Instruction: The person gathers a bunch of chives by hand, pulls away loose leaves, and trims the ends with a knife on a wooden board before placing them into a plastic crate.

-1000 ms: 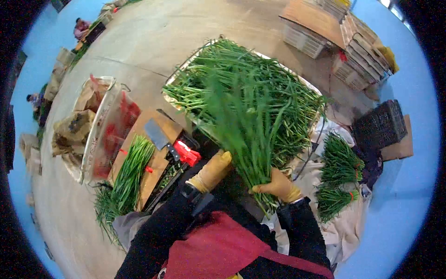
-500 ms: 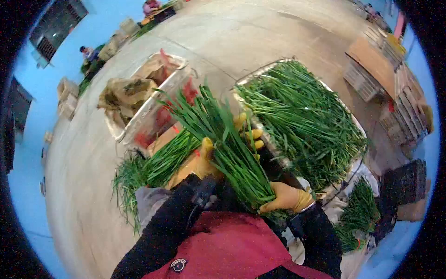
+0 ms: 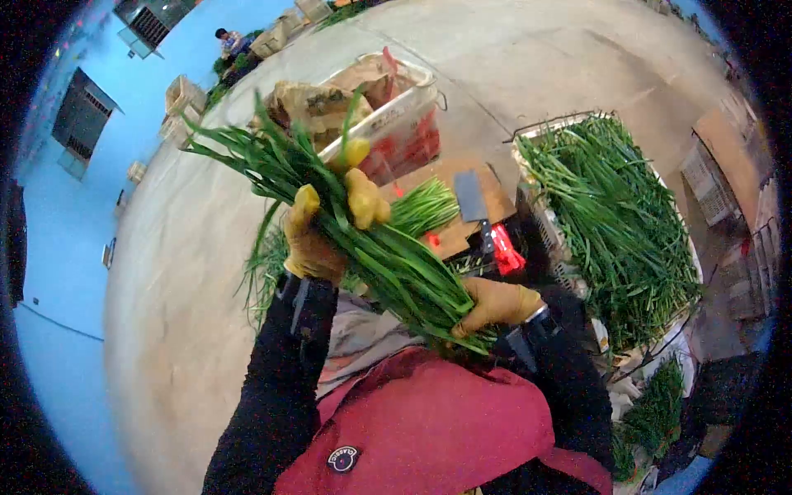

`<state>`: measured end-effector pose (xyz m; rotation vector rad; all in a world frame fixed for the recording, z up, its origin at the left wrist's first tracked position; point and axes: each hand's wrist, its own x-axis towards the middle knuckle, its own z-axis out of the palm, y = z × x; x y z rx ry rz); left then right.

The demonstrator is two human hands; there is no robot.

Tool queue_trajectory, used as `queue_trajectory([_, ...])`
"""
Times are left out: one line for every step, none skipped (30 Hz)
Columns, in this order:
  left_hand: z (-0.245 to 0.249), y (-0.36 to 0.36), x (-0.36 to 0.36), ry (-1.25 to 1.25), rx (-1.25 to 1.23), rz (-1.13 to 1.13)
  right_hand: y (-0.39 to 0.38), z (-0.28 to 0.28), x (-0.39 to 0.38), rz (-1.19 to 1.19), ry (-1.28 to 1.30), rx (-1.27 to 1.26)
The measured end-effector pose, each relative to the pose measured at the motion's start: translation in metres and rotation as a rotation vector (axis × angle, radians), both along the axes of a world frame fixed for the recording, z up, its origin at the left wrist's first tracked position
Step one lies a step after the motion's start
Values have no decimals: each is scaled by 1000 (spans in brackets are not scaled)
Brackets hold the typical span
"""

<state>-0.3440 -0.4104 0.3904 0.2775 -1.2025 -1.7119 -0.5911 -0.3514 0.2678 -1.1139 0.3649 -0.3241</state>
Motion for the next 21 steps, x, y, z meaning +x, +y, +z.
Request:
queue_trajectory([-4,3,9,13,39,39,-1,-7,6,2,38,3])
queue_trajectory([-7,9,11,-8,40,107,-3,-12,10,2,76,4])
queue_trajectory([-5,17,11,-30,42,173,-2,-6,15,-7,75,-3])
queue_trajectory([-2,25,9,-51,43,237,-2,-10,19,-26,71,-22])
queue_trajectory([3,31,4,-6,36,233,-3,-18,23,-48,67,-41])
queue_trajectory([4,37,4,-61,23,269,-2,-22,26,-72,66,-59])
queue_trajectory([3,44,7,-116,10,303,0,-12,27,-90,46,-89])
queue_trajectory([2,49,9,-170,-3,337,-5,-26,24,-95,92,-241])
queue_trajectory([3,51,9,-244,26,320,-9,-32,18,-113,126,-304])
queue_trajectory([6,56,4,-322,72,325,-11,-28,16,-130,160,-365])
queue_trajectory([10,63,-1,-397,117,335,-10,-17,9,-182,234,-411])
queue_trajectory([11,67,-5,-473,157,345,-12,-22,6,-191,241,-421])
queue_trajectory([8,70,-1,-532,51,206,-13,-24,1,-205,237,-445])
queue_trajectory([6,80,-12,-576,55,406,-12,-26,-5,-219,236,-461])
queue_trajectory([-3,75,-5,-633,60,344,-11,-14,-8,-197,235,-351])
queue_trajectory([-17,65,9,-683,57,288,-9,-26,-10,-253,120,-245])
queue_trajectory([-29,61,21,-727,1,118,-11,-24,-13,-259,159,-292])
queue_trajectory([-32,61,26,-995,-206,172,-13,-16,-13,-277,190,-340])
queue_trajectory([-35,60,32,-1258,-418,236,-13,-4,-18,-278,119,-277])
queue_trajectory([-30,60,30,-1251,-386,181,-13,11,-17,-266,48,-210])
queue_trajectory([-24,60,27,-1240,-353,136,-18,13,-11,-281,-124,-211])
